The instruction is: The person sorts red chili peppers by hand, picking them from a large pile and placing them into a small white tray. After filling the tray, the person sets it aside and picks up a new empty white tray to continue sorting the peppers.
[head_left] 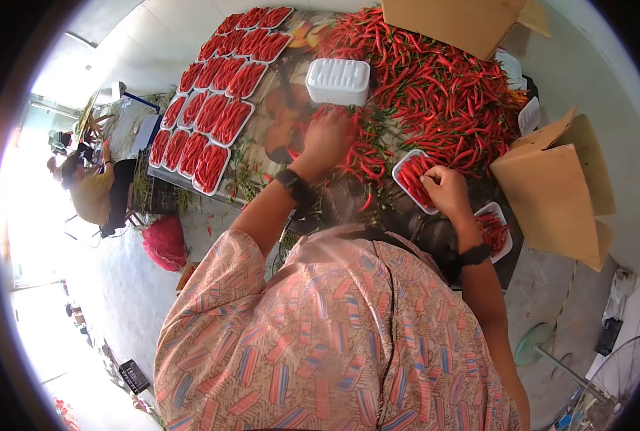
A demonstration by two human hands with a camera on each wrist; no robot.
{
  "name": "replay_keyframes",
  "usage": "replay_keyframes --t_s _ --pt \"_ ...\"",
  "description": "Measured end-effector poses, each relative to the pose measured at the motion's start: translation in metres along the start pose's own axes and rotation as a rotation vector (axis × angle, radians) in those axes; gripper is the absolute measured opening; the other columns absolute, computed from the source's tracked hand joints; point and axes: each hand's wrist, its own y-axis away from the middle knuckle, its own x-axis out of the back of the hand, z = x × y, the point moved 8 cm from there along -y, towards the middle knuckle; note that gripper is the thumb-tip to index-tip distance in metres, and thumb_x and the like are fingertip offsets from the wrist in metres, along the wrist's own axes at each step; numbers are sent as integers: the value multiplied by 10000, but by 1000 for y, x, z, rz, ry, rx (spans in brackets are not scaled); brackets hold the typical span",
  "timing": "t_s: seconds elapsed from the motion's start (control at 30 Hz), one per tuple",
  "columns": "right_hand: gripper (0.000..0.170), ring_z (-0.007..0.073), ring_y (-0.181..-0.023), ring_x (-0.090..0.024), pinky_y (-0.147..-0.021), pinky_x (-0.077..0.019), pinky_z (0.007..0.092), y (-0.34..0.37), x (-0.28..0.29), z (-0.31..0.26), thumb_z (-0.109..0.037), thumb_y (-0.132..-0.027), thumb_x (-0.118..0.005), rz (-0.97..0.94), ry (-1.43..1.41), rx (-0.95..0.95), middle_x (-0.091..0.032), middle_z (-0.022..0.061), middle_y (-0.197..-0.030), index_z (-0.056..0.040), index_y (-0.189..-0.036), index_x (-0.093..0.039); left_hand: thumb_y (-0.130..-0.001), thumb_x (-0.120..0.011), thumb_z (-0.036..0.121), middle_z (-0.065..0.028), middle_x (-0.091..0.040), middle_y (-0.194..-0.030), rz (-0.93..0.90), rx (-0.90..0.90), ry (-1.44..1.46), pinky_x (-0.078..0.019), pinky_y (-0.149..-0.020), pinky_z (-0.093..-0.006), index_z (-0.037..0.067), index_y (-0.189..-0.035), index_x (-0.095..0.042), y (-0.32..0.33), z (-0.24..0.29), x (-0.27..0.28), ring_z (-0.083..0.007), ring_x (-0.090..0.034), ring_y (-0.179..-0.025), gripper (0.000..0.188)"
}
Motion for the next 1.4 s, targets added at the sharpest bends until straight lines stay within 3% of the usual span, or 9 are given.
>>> replay_keyframes --t_s 0.07,0.17,0.23,0.37,0.43,0.53,0.63,1.17,1.4 --pt "137 275 -663 -649 -618 -486 353 -1 -6 -1 -166 -768 -657 -38 -21 -27 -648 140 -703 -30 -770 -650 -808 -583 225 -61 -555 -1061 -88 171 -42 -495 -731 -427 198 -1043 -624 3 -10 -4 -269 -572 -985 240" --pt "155 179 -628 -647 -600 -480 301 -2 -9 -6 -148 -797 -661 -54 18 55 -663 131 -709 3 -830 -659 -801 -590 228 -55 -560 -1056 -188 88 -46 -508 -715 -425 217 -1059 -628 4 0 -13 -269 -589 -952 261" --pt "156 177 -630 -649 -600 -479 301 -2 -10 -6 -149 -796 -659 -57 16 58 -663 132 -710 3 -829 -660 -744 -595 194 -97 -579 -946 -69 -103 -98 -495 -721 -417 87 -870 -615 5 15 -14 -303 -603 -865 166" --pt "157 151 -642 -645 -603 -479 293 0 -6 -7 -149 -800 -659 -56 15 48 -668 131 -727 6 -828 -658 -764 -578 181 -105 -619 -919 -164 -102 -148 -504 -702 -410 82 -866 -639 2 11 -25 -292 -617 -858 155" --pt "159 129 -631 -623 -592 -470 281 -1 -2 -11 -145 -812 -654 -51 -46 31 -664 110 -724 10 -848 -655 -789 -593 178 -121 -644 -815 22 -32 121 -503 -645 -395 59 -863 -652 -1 11 -2 -271 -636 -774 151" --pt "167 84 -610 -569 -570 -443 252 -8 -3 -10 -135 -837 -641 -69 -216 -1 -643 62 -721 22 -894 -645 -810 -625 194 -135 -639 -734 -47 206 501 -485 -592 -374 49 -881 -650 -5 24 20 -250 -633 -656 163" --pt "177 49 -596 -515 -550 -411 221 -17 -5 -16 -124 -858 -628 -85 -410 -32 -610 17 -720 34 -938 -632 -797 -667 215 -125 -623 -684 -42 213 692 -467 -564 -358 47 -852 -639 -14 39 21 -239 -608 -572 178" --pt "171 22 -536 -446 -463 -333 163 -33 -18 -15 -101 -844 -648 18 -889 -305 -565 -21 -693 16 -965 -622 -693 -657 24 -151 -596 -783 33 -117 693 -466 -638 -372 12 -879 -599 -17 106 37 -316 -598 -728 195" --pt "164 31 -600 -503 -543 -404 193 -37 -8 -27 -80 -839 -643 123 -649 -41 -610 -3 -749 27 -961 -619 -701 -682 40 -122 -607 -732 -57 7 698 -468 -589 -344 25 -912 -613 -23 103 25 -230 -604 -640 223"
